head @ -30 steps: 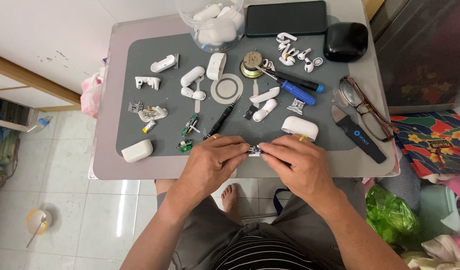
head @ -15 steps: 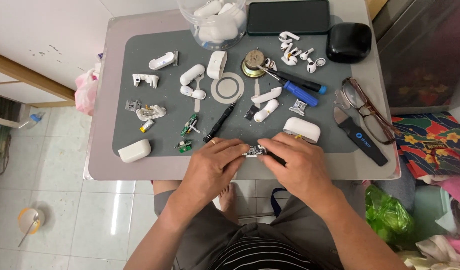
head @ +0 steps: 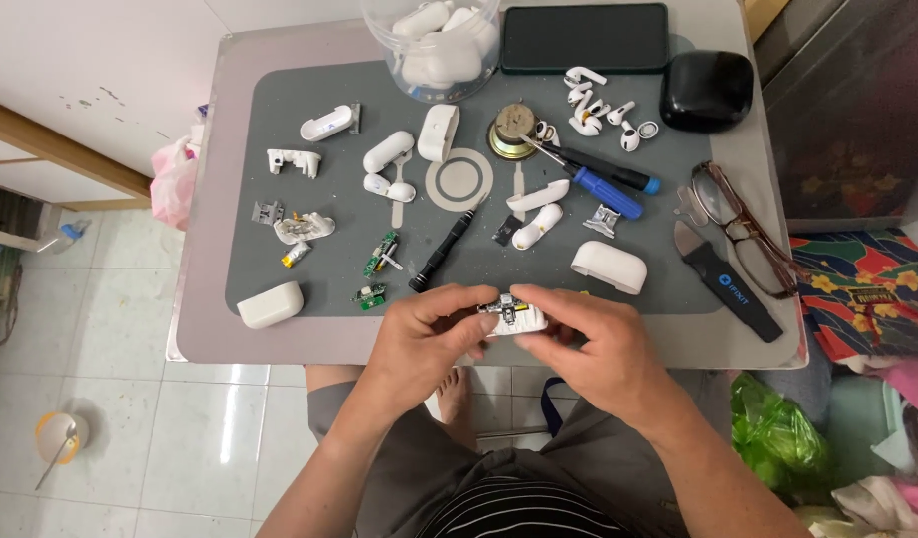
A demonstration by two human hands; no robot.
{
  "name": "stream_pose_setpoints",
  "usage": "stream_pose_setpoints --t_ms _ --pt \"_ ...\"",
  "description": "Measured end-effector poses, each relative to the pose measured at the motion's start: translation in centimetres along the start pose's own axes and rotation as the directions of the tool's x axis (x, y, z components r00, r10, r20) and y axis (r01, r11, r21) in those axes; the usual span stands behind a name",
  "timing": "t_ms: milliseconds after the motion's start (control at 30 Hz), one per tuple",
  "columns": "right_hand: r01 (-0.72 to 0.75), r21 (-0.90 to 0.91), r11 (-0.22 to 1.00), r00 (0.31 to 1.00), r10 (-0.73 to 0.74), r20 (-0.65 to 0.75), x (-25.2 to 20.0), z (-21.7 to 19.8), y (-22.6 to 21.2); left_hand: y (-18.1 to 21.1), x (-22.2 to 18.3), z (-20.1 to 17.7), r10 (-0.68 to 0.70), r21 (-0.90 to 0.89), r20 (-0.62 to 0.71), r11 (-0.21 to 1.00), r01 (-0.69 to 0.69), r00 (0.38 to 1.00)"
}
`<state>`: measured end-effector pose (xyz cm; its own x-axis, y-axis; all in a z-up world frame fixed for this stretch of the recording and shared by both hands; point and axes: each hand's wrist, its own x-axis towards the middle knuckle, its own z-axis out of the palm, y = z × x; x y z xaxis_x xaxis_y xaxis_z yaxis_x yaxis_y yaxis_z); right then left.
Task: Repairing or assembling small electronic components using hands and a precision screwdriver on a work mat.
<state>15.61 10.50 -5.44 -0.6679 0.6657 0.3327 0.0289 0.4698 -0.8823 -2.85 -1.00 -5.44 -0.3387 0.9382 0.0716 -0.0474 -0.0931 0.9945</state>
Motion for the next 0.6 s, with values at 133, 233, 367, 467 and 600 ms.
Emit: stream_pose_setpoints --t_ms 133,233,367,467,600 --pt "-0.037 0.024 0.999 0.999 0.038 -0.015 0.3 -0.3 -0.1 -0.2 0.0 0.1 -0.031 -0.056 0.000 0.998 0.030 1.000" --pt "-0.063 0.073 0.995 0.998 0.064 -0.015 0.5 -0.5 0.0 0.1 0.2 0.2 0.000 0.002 0.061 1.000 0.000 0.998" --pt "-0.064 0.086 0.994 0.998 0.065 -0.019 0.4 -0.6 -0.1 0.7 0.0 0.7 0.026 0.063 0.030 0.998 -0.027 0.999" --pt "-0.053 0.075 0.996 0.998 0.054 -0.015 0.7 -0.7 -0.4 0.8 0.0 0.8 0.041 0.091 0.012 0.995 -0.042 0.999" --pt "-0.044 0.059 0.997 0.999 0.046 -0.021 0.7 -0.6 -0.1 1.3 -0.1 1.0 0.034 0.075 0.004 0.997 -0.034 0.999"
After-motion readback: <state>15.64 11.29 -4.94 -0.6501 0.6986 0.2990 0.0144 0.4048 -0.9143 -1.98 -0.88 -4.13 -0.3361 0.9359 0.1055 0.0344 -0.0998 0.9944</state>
